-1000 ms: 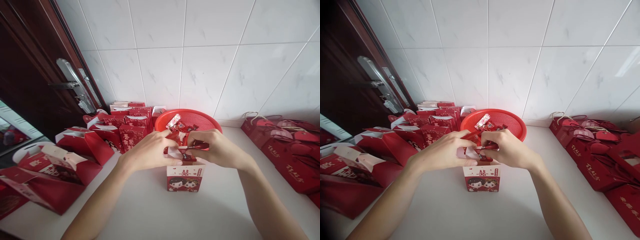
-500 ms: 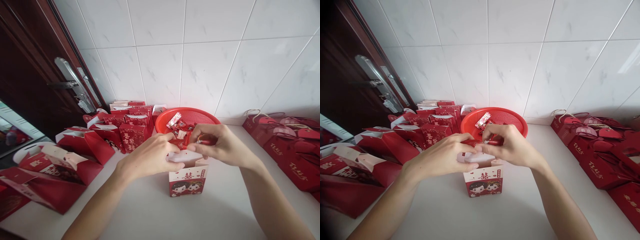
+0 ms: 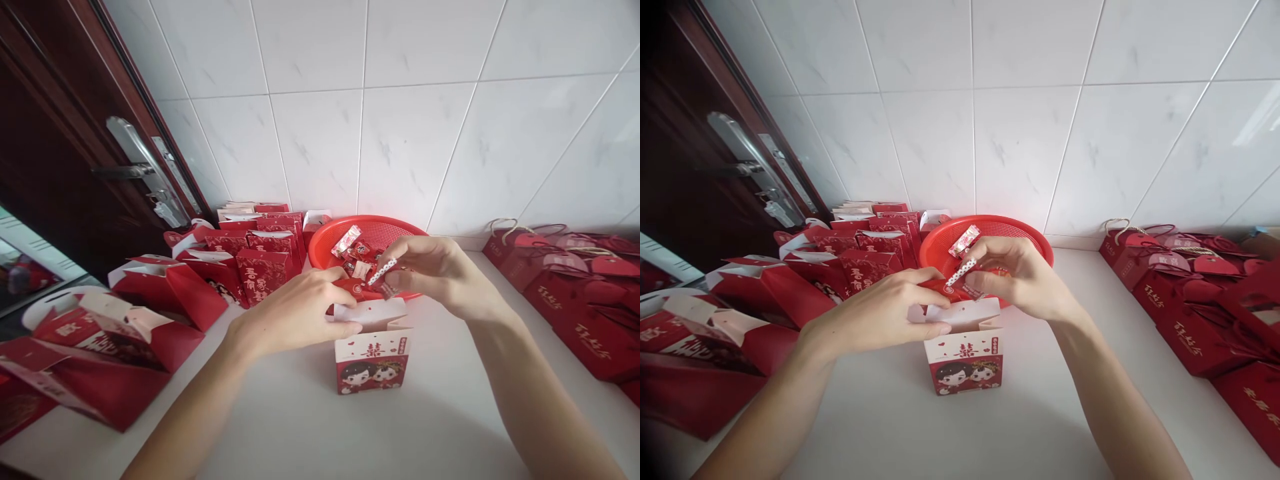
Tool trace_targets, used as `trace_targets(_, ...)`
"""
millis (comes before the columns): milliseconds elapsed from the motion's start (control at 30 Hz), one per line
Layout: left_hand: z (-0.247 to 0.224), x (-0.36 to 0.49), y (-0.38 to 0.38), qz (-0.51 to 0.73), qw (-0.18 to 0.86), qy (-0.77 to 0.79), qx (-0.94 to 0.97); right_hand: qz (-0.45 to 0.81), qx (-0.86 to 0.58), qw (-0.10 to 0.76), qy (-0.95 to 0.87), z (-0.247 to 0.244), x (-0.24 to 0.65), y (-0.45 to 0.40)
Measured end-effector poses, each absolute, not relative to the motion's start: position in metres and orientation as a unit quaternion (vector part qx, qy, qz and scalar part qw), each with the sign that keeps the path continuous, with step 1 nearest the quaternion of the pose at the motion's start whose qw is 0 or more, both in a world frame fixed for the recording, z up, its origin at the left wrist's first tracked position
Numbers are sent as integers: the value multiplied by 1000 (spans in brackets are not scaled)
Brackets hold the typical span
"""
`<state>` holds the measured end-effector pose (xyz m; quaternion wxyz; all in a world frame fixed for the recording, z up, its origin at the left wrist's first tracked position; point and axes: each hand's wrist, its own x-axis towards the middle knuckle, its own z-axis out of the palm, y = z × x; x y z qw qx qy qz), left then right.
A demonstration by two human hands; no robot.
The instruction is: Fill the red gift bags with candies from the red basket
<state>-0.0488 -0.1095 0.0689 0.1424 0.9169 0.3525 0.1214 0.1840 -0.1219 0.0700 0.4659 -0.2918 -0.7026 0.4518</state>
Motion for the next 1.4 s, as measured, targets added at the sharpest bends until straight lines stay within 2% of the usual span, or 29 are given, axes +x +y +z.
trace_targets(333, 68, -49, -112, 103, 136, 384, 907, 370, -328, 358, -792, 72, 181, -127)
trace_targets(500, 71, -50, -113, 76, 148, 393, 905, 344, -347, 276, -828, 74, 180, -131)
trace_targets(733, 73, -50, -113, 66, 157, 359, 918, 308, -345, 311, -830, 73, 182, -130)
trace_targets(867, 71, -55, -110, 194, 118, 328, 917, 305, -345, 326, -826, 73, 181, -129)
trace_targets(967, 68, -58, -106, 312, 99, 297, 897, 294, -366, 388, -793, 70, 181, -125)
trace_targets(1133, 62, -52, -102, 404, 103, 261, 871, 272, -391, 501, -723, 64, 184, -118)
trace_targets(1300, 57, -43, -102, 421, 139, 232, 866, 282, -352, 464, -762, 70, 182, -122)
trace_targets(1400, 62, -44, -107, 427, 137, 251, 858, 255, -379, 488, -744, 73, 187, -123)
